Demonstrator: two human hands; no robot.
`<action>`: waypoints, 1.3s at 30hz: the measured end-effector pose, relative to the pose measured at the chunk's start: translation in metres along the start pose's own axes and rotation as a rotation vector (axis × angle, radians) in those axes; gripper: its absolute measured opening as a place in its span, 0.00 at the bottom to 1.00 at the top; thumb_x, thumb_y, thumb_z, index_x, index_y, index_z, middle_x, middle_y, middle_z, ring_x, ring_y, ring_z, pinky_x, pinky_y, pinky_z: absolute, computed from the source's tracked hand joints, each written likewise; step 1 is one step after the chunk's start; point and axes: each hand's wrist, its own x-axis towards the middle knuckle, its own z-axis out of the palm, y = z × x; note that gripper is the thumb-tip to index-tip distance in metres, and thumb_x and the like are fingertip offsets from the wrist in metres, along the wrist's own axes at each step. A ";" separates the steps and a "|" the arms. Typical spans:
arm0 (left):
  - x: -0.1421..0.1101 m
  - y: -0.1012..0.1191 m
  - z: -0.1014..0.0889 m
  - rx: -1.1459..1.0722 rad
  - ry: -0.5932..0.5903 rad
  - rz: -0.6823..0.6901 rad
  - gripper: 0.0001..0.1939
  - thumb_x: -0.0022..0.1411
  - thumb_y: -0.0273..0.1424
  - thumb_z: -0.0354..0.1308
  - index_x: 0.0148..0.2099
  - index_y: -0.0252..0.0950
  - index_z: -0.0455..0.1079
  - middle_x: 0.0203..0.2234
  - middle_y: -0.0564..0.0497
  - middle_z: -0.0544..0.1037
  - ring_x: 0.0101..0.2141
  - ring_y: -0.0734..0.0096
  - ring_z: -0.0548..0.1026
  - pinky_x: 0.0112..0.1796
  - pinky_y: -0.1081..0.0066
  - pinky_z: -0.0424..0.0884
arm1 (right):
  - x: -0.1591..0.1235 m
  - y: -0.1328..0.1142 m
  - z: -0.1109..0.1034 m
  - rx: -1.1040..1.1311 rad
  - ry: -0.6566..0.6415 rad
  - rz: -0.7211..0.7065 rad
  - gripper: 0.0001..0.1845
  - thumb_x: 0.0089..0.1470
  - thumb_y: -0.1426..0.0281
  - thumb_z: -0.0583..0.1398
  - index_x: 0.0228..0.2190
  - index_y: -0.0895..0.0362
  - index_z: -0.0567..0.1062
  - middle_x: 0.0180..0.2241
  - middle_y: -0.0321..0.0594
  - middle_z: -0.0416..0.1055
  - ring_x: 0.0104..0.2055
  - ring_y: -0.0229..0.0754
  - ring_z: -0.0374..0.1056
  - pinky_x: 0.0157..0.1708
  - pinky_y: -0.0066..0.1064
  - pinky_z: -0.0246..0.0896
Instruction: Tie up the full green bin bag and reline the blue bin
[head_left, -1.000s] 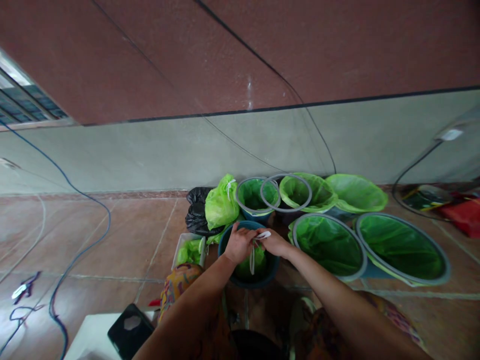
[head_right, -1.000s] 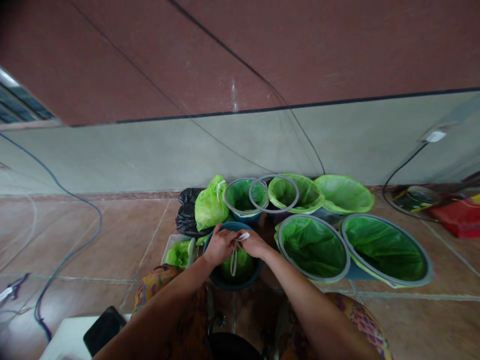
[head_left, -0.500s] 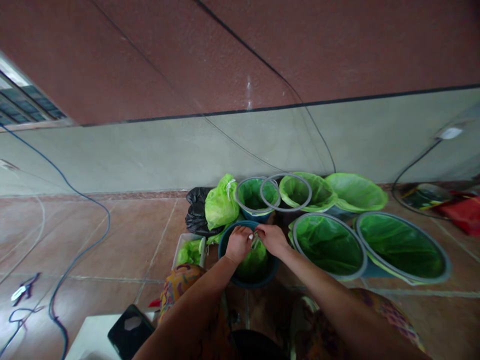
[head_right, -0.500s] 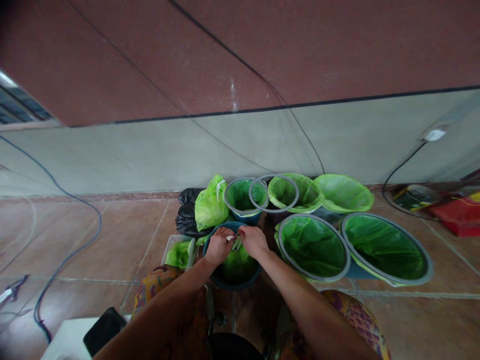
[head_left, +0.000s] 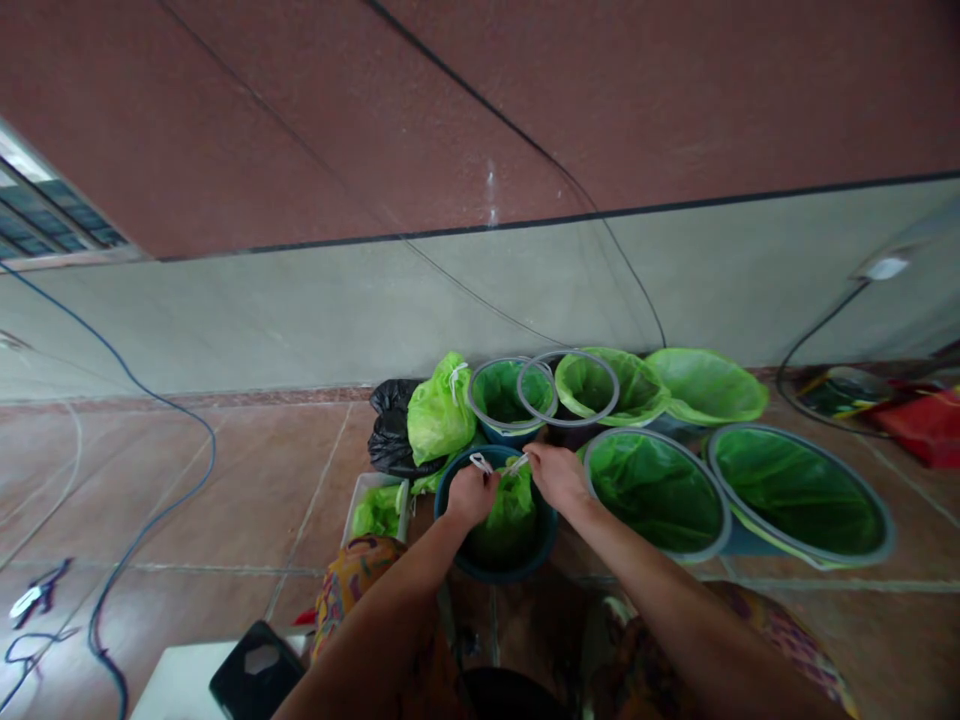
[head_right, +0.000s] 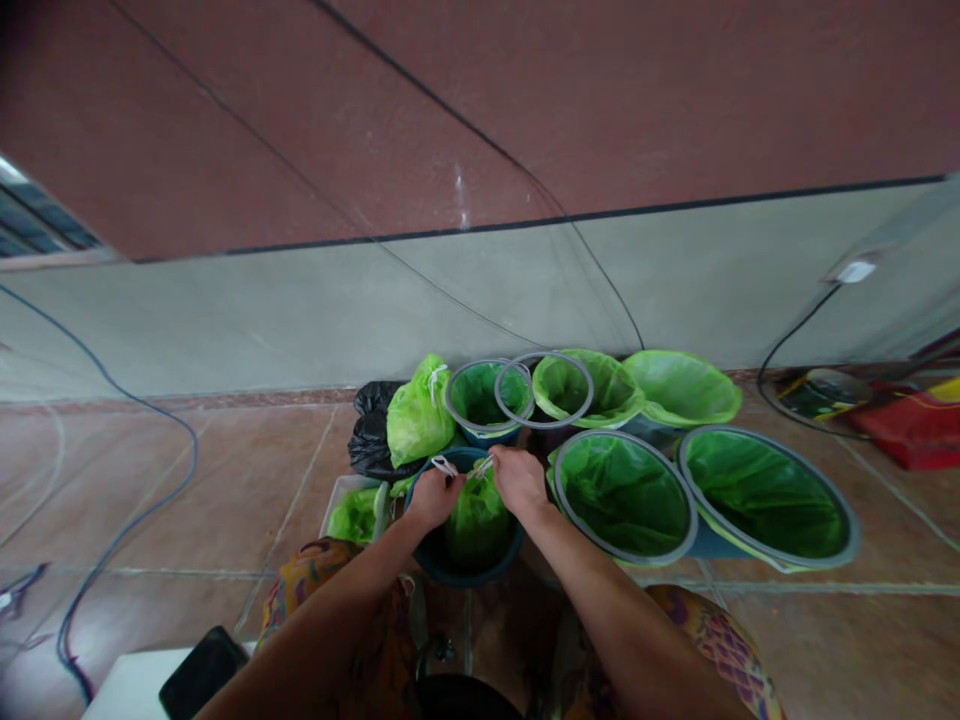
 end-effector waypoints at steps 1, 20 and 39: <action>0.002 0.000 0.002 -0.097 0.009 -0.023 0.11 0.61 0.31 0.55 0.27 0.35 0.71 0.22 0.50 0.75 0.29 0.70 0.74 0.33 0.72 0.64 | 0.001 0.000 0.001 0.088 0.035 -0.016 0.16 0.61 0.71 0.53 0.41 0.52 0.80 0.42 0.44 0.80 0.43 0.47 0.75 0.45 0.35 0.64; 0.004 0.007 -0.001 -1.200 -0.121 -0.275 0.16 0.43 0.37 0.69 0.29 0.32 0.70 0.19 0.56 0.71 0.21 0.80 0.68 0.27 0.74 0.63 | 0.005 -0.006 0.022 1.026 -0.022 -0.021 0.13 0.44 0.68 0.59 0.30 0.56 0.83 0.34 0.42 0.81 0.38 0.45 0.74 0.44 0.38 0.67; 0.008 0.002 0.014 -0.841 -0.121 0.025 0.10 0.58 0.36 0.58 0.29 0.34 0.69 0.21 0.55 0.72 0.23 0.76 0.70 0.28 0.74 0.68 | -0.003 -0.007 0.041 0.705 -0.146 -0.068 0.43 0.51 0.80 0.53 0.67 0.60 0.46 0.43 0.45 0.78 0.33 0.38 0.73 0.39 0.32 0.67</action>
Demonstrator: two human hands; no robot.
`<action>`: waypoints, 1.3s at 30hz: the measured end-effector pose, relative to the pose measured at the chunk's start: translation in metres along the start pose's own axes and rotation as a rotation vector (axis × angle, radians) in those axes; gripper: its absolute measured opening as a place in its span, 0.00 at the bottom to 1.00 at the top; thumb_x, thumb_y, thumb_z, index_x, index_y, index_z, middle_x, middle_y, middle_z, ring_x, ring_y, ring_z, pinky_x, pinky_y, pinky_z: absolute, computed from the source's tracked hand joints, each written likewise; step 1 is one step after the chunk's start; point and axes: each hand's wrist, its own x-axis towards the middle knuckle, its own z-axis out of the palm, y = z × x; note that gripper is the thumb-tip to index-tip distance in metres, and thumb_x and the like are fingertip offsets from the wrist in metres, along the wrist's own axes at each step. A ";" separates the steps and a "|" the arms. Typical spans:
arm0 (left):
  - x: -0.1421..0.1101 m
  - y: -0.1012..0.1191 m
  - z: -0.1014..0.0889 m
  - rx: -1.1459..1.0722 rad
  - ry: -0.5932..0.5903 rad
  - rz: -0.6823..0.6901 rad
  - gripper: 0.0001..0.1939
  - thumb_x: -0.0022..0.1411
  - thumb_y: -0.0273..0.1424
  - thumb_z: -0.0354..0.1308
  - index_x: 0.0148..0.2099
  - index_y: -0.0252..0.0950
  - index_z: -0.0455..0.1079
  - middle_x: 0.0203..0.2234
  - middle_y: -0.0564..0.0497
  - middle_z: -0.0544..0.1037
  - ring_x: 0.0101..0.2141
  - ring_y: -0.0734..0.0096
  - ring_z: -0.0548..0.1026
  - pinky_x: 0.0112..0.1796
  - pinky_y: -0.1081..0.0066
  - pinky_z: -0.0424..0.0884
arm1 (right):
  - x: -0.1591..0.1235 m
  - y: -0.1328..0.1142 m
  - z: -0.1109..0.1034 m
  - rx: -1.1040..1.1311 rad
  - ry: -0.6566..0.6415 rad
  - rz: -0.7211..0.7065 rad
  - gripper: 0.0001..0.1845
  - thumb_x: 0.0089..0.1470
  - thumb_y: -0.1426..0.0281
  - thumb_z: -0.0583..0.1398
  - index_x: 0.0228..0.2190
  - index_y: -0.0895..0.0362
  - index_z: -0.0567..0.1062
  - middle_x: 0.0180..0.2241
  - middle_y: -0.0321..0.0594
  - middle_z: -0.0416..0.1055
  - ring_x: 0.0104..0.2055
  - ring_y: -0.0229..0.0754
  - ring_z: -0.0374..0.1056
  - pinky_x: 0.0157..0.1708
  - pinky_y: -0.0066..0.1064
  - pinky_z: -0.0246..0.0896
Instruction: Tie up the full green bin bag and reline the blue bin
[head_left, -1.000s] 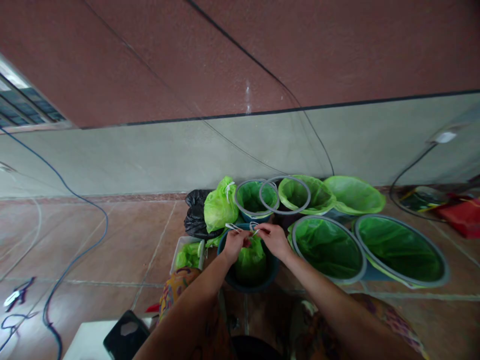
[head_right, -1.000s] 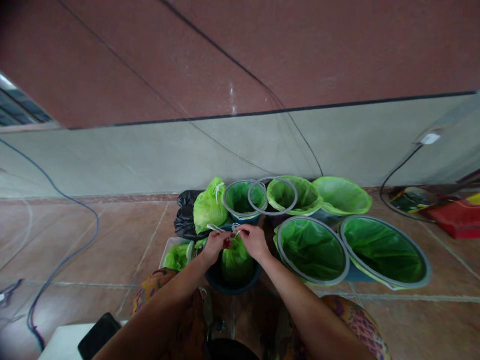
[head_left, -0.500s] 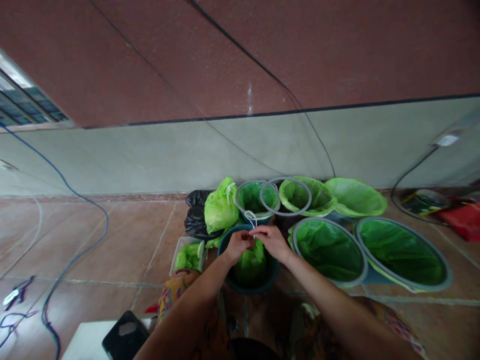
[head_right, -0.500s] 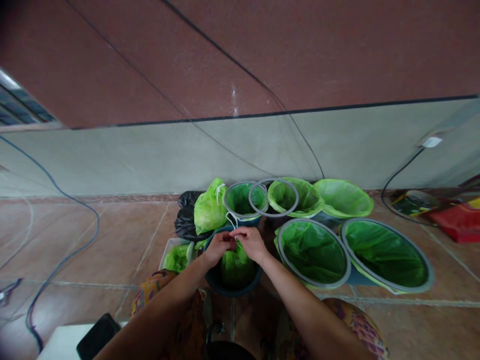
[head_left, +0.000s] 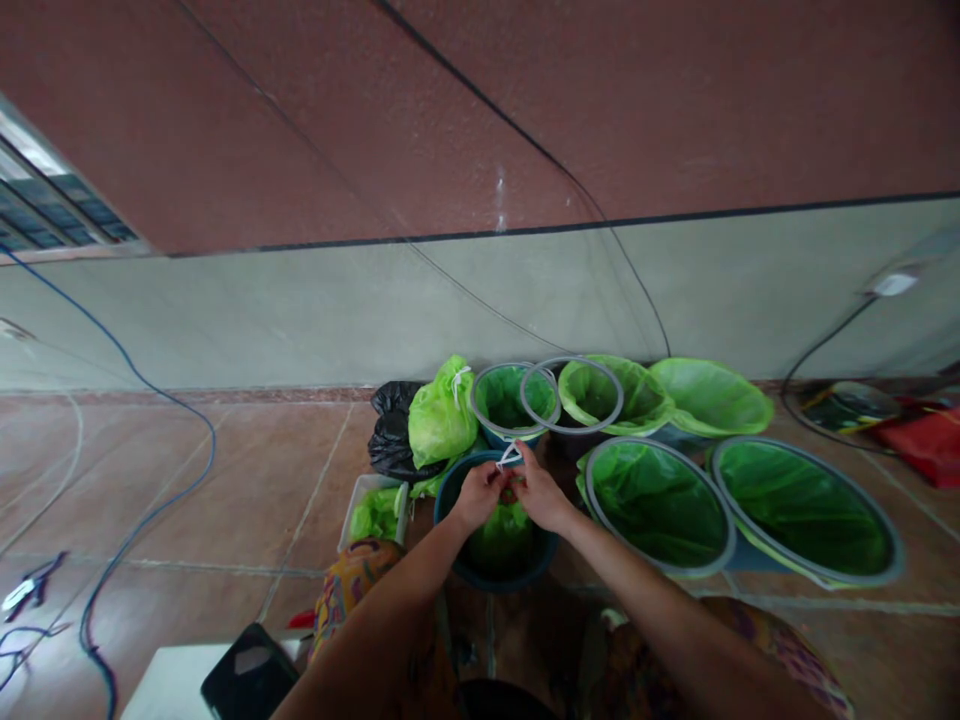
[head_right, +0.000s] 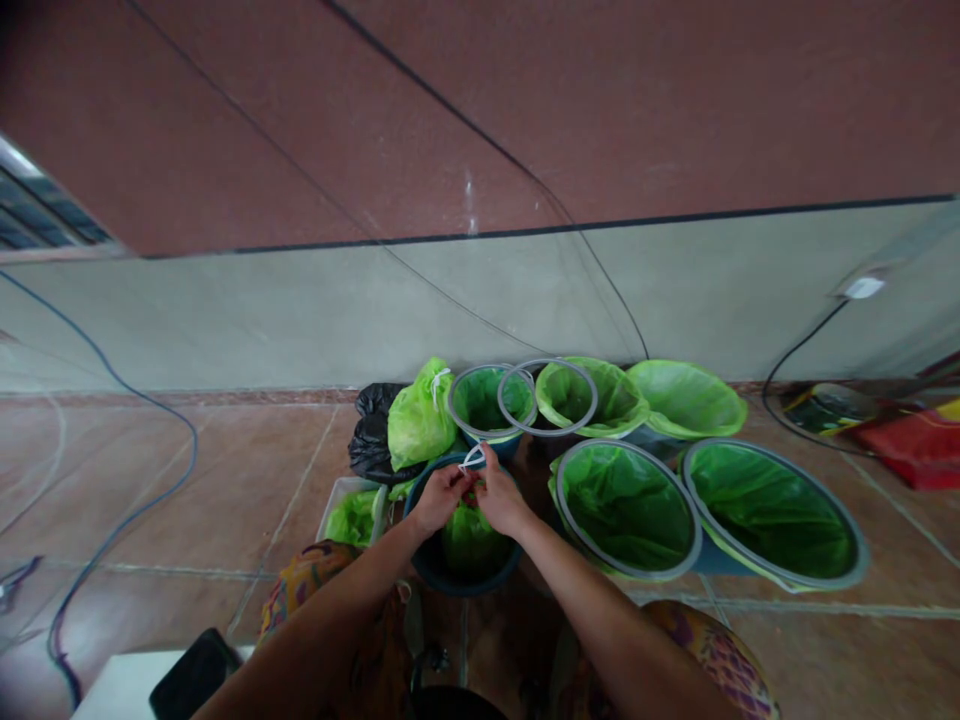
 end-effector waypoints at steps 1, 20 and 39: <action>0.000 -0.001 0.000 0.032 0.003 0.025 0.09 0.59 0.34 0.56 0.29 0.35 0.69 0.21 0.55 0.72 0.23 0.75 0.70 0.28 0.74 0.68 | -0.001 -0.001 0.001 -0.027 -0.008 -0.009 0.43 0.50 0.81 0.53 0.66 0.61 0.47 0.40 0.43 0.78 0.34 0.39 0.73 0.40 0.33 0.66; -0.005 0.006 0.005 0.011 0.158 -0.202 0.13 0.60 0.35 0.57 0.25 0.36 0.69 0.13 0.57 0.69 0.12 0.79 0.63 0.17 0.76 0.57 | 0.004 0.006 0.010 0.009 0.088 0.048 0.26 0.49 0.75 0.59 0.52 0.55 0.70 0.26 0.34 0.75 0.26 0.40 0.71 0.30 0.31 0.65; -0.001 0.012 0.007 -0.061 0.287 -0.357 0.13 0.60 0.28 0.55 0.22 0.34 0.67 0.11 0.57 0.66 0.11 0.83 0.60 0.16 0.78 0.51 | -0.004 -0.008 0.009 -0.488 0.002 -0.016 0.16 0.57 0.77 0.52 0.37 0.57 0.80 0.40 0.43 0.78 0.44 0.41 0.72 0.46 0.30 0.60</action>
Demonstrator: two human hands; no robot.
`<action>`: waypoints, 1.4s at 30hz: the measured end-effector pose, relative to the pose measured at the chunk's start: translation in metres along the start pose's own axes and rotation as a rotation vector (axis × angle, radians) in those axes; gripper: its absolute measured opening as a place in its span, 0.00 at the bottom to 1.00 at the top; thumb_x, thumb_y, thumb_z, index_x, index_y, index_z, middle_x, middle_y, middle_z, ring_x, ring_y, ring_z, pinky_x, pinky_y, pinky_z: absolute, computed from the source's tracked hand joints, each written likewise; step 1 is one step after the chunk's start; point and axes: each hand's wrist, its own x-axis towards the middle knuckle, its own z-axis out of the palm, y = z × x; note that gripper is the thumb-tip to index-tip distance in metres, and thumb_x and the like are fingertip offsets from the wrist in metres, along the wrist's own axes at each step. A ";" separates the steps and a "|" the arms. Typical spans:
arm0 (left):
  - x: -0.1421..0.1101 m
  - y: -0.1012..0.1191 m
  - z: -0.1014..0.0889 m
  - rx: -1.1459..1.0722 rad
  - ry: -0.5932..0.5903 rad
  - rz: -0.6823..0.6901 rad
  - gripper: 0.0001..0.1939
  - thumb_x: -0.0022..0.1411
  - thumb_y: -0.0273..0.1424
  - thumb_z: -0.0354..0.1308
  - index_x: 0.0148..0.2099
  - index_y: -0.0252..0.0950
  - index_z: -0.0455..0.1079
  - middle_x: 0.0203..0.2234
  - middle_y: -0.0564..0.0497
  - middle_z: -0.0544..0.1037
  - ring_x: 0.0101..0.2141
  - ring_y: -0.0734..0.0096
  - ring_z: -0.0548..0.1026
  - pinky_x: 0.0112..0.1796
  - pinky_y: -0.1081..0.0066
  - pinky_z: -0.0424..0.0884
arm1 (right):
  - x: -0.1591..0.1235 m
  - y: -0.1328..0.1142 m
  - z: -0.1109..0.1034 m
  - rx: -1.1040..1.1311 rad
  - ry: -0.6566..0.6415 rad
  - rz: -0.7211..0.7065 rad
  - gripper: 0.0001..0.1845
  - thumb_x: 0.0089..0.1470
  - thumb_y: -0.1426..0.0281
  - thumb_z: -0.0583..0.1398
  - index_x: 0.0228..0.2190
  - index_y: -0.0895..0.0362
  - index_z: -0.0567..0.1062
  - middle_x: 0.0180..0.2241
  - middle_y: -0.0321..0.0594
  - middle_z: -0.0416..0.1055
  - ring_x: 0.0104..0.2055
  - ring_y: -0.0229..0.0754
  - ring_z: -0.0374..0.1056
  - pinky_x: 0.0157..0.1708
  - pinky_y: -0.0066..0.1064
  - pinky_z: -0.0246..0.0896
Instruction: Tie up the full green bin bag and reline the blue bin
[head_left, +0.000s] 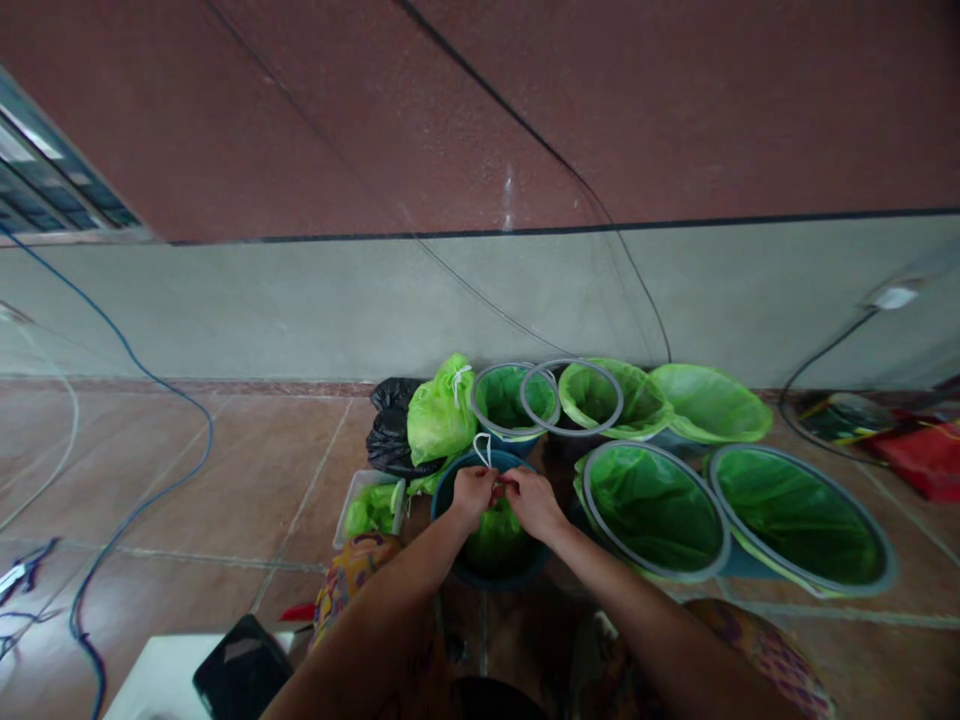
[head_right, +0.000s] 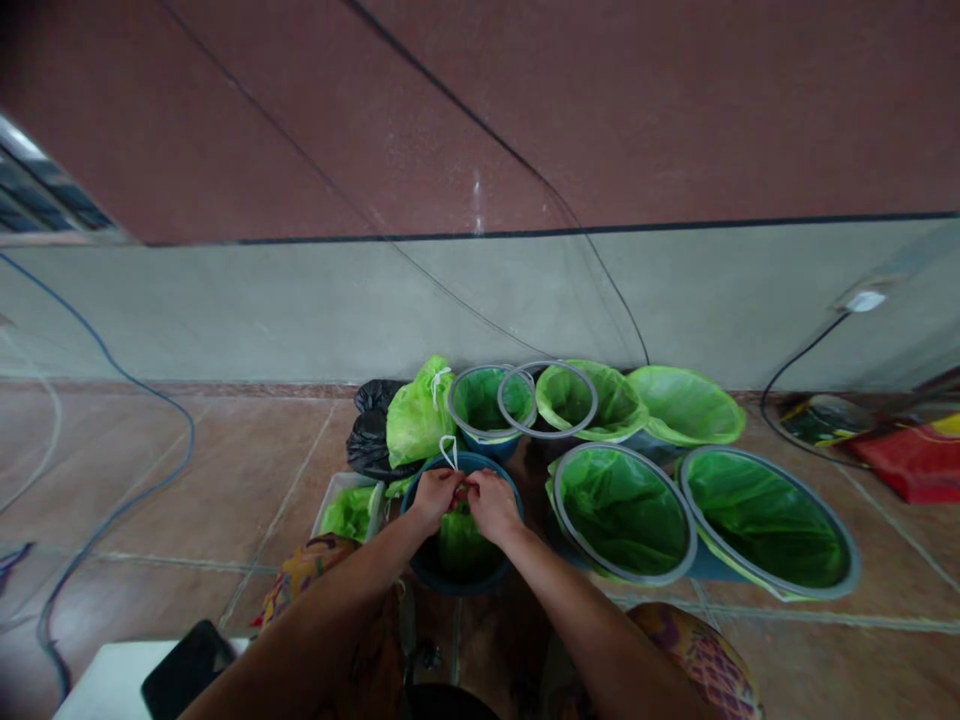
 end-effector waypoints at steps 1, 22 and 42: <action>0.001 0.000 0.000 0.007 0.008 0.024 0.13 0.60 0.29 0.55 0.22 0.34 0.67 0.11 0.57 0.66 0.12 0.82 0.60 0.17 0.78 0.52 | 0.001 0.001 0.000 0.031 0.000 0.013 0.15 0.57 0.77 0.53 0.37 0.58 0.79 0.39 0.43 0.78 0.43 0.41 0.72 0.45 0.31 0.60; 0.018 -0.016 -0.005 0.047 -0.089 0.251 0.07 0.52 0.26 0.60 0.29 0.37 0.63 0.15 0.60 0.68 0.17 0.79 0.67 0.23 0.76 0.62 | 0.000 0.010 -0.014 1.191 -0.339 0.518 0.07 0.47 0.77 0.67 0.25 0.59 0.73 0.19 0.28 0.66 0.20 0.28 0.61 0.23 0.21 0.58; 0.001 -0.011 -0.012 0.513 -0.037 0.685 0.11 0.59 0.20 0.52 0.28 0.35 0.73 0.31 0.48 0.79 0.35 0.71 0.76 0.41 0.71 0.70 | -0.001 0.010 -0.014 1.241 -0.218 0.522 0.08 0.43 0.82 0.64 0.27 0.60 0.78 0.23 0.35 0.74 0.21 0.30 0.65 0.25 0.23 0.62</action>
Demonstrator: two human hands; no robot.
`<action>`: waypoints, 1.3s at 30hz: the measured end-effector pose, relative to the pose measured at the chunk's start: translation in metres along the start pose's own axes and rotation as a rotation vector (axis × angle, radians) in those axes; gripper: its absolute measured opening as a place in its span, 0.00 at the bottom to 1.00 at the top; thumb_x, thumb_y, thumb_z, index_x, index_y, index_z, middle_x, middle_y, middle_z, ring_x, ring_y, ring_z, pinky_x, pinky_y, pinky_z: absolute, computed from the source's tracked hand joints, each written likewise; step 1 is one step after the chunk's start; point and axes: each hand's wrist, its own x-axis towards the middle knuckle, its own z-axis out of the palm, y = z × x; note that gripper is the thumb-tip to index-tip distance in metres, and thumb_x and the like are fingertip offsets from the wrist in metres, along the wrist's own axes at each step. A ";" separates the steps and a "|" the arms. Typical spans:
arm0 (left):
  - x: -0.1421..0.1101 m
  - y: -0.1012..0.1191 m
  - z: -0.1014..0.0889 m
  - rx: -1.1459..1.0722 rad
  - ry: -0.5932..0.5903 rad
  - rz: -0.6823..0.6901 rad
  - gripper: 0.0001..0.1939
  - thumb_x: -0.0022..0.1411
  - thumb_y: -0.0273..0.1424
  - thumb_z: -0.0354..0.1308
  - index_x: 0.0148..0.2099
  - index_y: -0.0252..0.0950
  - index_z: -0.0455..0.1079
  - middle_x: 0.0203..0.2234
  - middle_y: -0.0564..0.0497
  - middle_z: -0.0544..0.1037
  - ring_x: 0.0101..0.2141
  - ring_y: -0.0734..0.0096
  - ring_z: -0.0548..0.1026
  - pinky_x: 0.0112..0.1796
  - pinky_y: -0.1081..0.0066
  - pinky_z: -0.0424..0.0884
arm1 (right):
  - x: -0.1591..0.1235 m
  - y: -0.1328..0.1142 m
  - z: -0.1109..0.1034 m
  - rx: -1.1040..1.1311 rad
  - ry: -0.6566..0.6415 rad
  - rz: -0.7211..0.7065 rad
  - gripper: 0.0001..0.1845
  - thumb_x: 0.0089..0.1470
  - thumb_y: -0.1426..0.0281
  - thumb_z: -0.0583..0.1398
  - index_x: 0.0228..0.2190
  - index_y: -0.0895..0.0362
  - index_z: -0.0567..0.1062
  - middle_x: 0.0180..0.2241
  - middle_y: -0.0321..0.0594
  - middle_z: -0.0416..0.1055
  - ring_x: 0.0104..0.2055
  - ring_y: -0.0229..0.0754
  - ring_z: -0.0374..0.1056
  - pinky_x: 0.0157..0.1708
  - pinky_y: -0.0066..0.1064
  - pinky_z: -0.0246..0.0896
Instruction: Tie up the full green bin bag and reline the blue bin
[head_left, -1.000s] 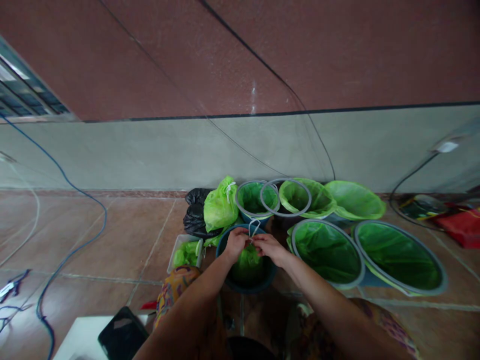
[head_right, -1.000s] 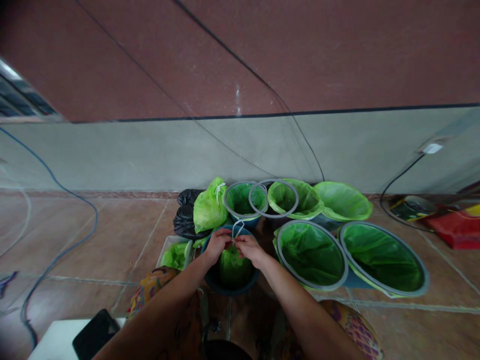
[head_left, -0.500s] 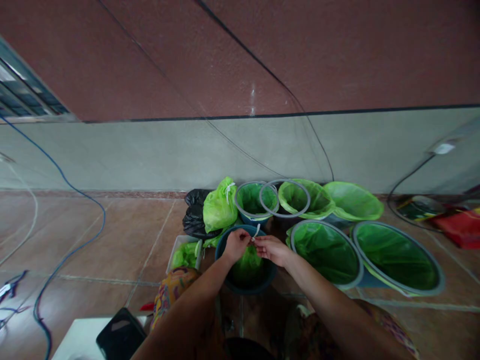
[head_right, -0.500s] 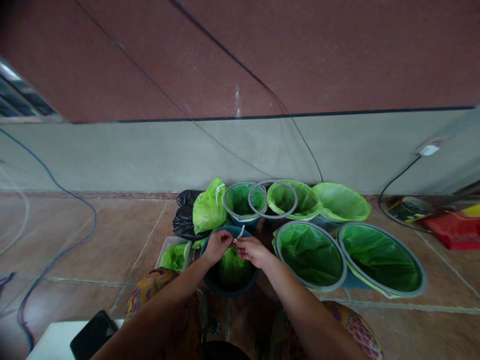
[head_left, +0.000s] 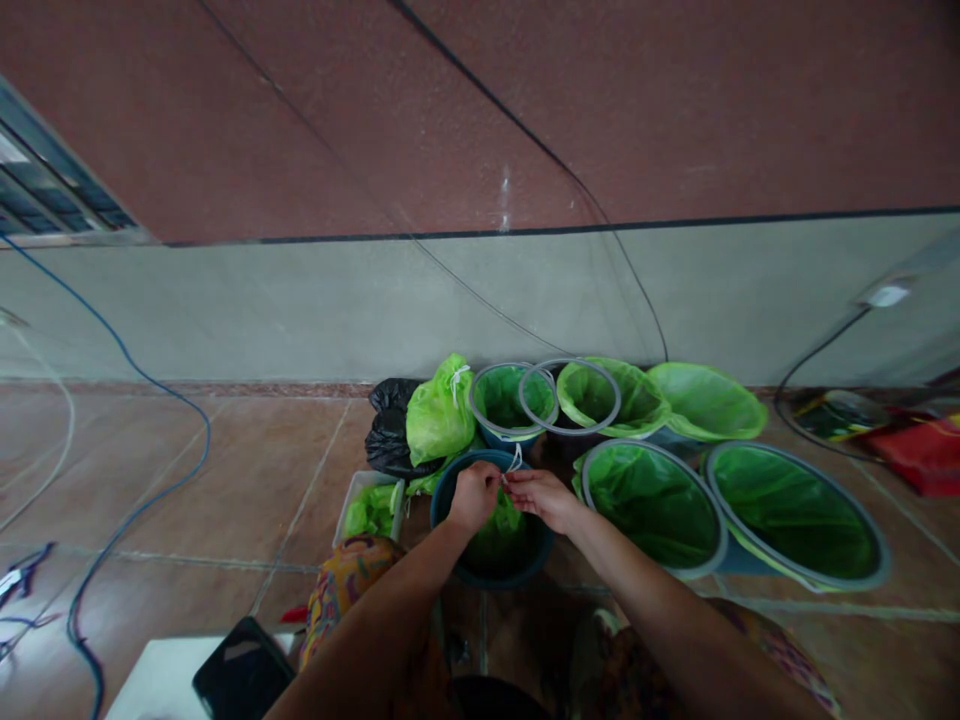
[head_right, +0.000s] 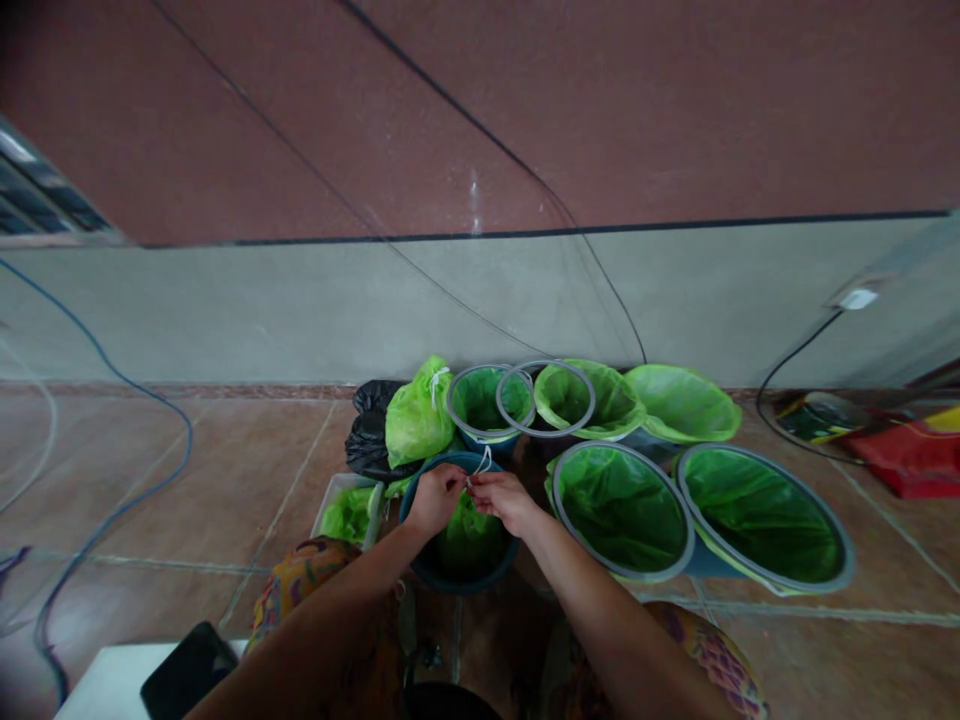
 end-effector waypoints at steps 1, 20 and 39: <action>0.000 0.000 0.000 0.016 0.003 0.002 0.12 0.60 0.20 0.52 0.28 0.35 0.72 0.30 0.48 0.78 0.35 0.70 0.75 0.41 0.71 0.70 | 0.000 0.001 0.001 -0.011 0.019 -0.011 0.08 0.43 0.82 0.64 0.27 0.60 0.78 0.23 0.36 0.75 0.22 0.30 0.66 0.25 0.23 0.62; -0.002 -0.009 -0.014 0.314 -0.182 -0.301 0.10 0.53 0.18 0.54 0.37 0.33 0.72 0.37 0.42 0.78 0.41 0.59 0.76 0.45 0.66 0.68 | 0.017 -0.001 -0.024 -0.727 0.342 -0.177 0.15 0.50 0.73 0.61 0.40 0.55 0.80 0.32 0.40 0.79 0.28 0.39 0.72 0.29 0.29 0.64; -0.009 -0.018 0.008 0.033 -0.326 -0.243 0.08 0.49 0.21 0.53 0.25 0.36 0.72 0.23 0.50 0.76 0.29 0.67 0.74 0.33 0.71 0.67 | 0.003 0.033 0.000 -1.293 0.016 -0.224 0.53 0.36 0.72 0.71 0.63 0.63 0.59 0.57 0.59 0.66 0.56 0.56 0.69 0.54 0.39 0.60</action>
